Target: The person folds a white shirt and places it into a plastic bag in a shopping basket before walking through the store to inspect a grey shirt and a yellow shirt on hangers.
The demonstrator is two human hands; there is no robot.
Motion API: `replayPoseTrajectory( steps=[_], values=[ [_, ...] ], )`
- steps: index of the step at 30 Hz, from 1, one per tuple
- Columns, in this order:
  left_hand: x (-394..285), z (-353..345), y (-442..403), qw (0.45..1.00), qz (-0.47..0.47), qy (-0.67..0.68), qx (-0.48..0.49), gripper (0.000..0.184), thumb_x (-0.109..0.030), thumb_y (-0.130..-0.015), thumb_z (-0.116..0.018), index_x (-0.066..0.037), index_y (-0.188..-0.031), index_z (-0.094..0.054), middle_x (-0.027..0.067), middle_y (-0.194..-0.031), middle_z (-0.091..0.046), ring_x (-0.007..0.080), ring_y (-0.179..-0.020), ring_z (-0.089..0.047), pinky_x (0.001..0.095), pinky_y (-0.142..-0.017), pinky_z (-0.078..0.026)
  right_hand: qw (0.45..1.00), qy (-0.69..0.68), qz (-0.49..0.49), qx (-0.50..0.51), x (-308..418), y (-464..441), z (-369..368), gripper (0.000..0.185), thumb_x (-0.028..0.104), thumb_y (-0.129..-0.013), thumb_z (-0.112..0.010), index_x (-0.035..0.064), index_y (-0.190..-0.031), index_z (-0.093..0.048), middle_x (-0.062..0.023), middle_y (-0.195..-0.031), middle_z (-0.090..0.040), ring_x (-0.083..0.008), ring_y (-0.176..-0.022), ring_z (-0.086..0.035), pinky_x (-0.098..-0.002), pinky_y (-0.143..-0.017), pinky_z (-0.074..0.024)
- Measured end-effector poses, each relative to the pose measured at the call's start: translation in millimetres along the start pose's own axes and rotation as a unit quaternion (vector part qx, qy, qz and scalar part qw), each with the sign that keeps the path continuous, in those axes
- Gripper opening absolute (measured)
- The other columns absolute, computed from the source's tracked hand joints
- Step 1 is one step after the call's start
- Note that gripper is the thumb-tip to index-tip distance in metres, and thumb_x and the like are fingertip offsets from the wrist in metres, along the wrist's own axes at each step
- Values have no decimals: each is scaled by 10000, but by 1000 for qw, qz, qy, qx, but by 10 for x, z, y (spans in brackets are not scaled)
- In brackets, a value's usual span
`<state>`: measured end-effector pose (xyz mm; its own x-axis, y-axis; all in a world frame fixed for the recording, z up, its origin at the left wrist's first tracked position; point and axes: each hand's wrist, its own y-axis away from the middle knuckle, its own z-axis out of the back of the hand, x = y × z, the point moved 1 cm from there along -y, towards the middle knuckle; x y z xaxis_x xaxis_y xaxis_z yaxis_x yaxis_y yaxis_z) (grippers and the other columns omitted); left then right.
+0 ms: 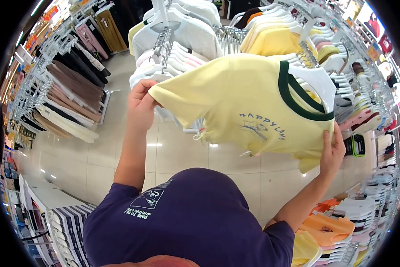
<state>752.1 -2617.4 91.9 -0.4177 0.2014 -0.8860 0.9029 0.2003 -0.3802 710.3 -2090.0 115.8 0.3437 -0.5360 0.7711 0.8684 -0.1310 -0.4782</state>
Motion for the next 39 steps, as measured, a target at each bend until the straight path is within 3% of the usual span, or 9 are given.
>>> replayPoseTrajectory(
  steps=[8,12,19,26,28,31,34,36,39],
  values=[
    [-247,-202,-182,987,-87,-130,-36,200,-11,-1007,-563,5,-1173,-673,65,-1137,-708,109,-1025,-641,255,-896,-500,999,-10,31,32,159,1,-42,373,40,-993,-645,-24,-1360,-626,-97,-1211,-708,-142,-1099,-632,-291,-988,-484],
    [-392,-515,-287,933,-148,-310,105,311,-80,-984,-607,-6,-1282,-662,81,-1265,-689,178,-1182,-619,345,-1042,-467,996,30,79,39,298,-13,-150,363,23,-969,-656,-24,-1329,-645,-128,-1177,-725,-160,-1074,-655,-295,-954,-502],
    [-532,-1091,-370,828,-253,-474,161,406,-181,-888,-759,-45,-1260,-672,130,-1094,-701,306,-947,-675,361,-831,-538,988,72,133,35,640,5,-313,352,3,-923,-672,-8,-1275,-673,-161,-1125,-735,-212,-998,-698,-317,-900,-527],
    [-445,-1128,-529,827,-239,-492,131,329,-165,-906,-743,-80,-1218,-683,121,-1034,-709,330,-915,-680,379,-805,-540,984,103,148,11,759,-7,-305,322,57,-902,-718,0,-1218,-701,-144,-1037,-737,-226,-953,-701,-317,-866,-527],
    [-465,-1088,-563,822,-267,-488,119,312,-155,-913,-737,-72,-1209,-681,126,-1041,-713,341,-925,-680,389,-813,-540,987,-102,94,79,505,-25,-223,493,64,-908,-697,-5,-1383,-589,-132,-1177,-717,-249,-1049,-696,-345,-938,-532],
    [-518,-1005,-626,822,-306,-469,105,302,-161,-913,-743,-66,-1194,-690,130,-1049,-723,332,-936,-685,379,-809,-543,876,-463,25,132,191,40,-252,742,98,-915,-665,-8,-1571,-335,-162,-1432,-584,-288,-1236,-634,-409,-1030,-530],
    [-639,-949,-622,846,-282,-442,94,292,-159,-927,-738,-45,-1191,-692,127,-1045,-729,311,-935,-685,354,-811,-541,777,-600,-91,167,-384,261,-461,772,86,-854,-657,-7,-1560,-360,-156,-1481,-544,-280,-1313,-584,-424,-1062,-514],
    [-684,-912,-615,853,-279,-432,89,286,-154,-936,-732,-40,-1195,-691,119,-1037,-731,292,-928,-687,345,-808,-539,833,-491,-214,139,-705,436,-671,844,72,-795,-710,-6,-1559,-360,-135,-1516,-518,-273,-1354,-551,-427,-1088,-493],
    [-738,-908,-596,860,-265,-430,80,285,-150,-942,-726,-34,-1200,-689,113,-1036,-734,274,-932,-689,336,-808,-537,838,-404,-121,345,-1051,759,-911,777,56,-773,-792,24,-1487,-485,-94,-1427,-598,-237,-1320,-567,-399,-1059,-500]
  ],
)
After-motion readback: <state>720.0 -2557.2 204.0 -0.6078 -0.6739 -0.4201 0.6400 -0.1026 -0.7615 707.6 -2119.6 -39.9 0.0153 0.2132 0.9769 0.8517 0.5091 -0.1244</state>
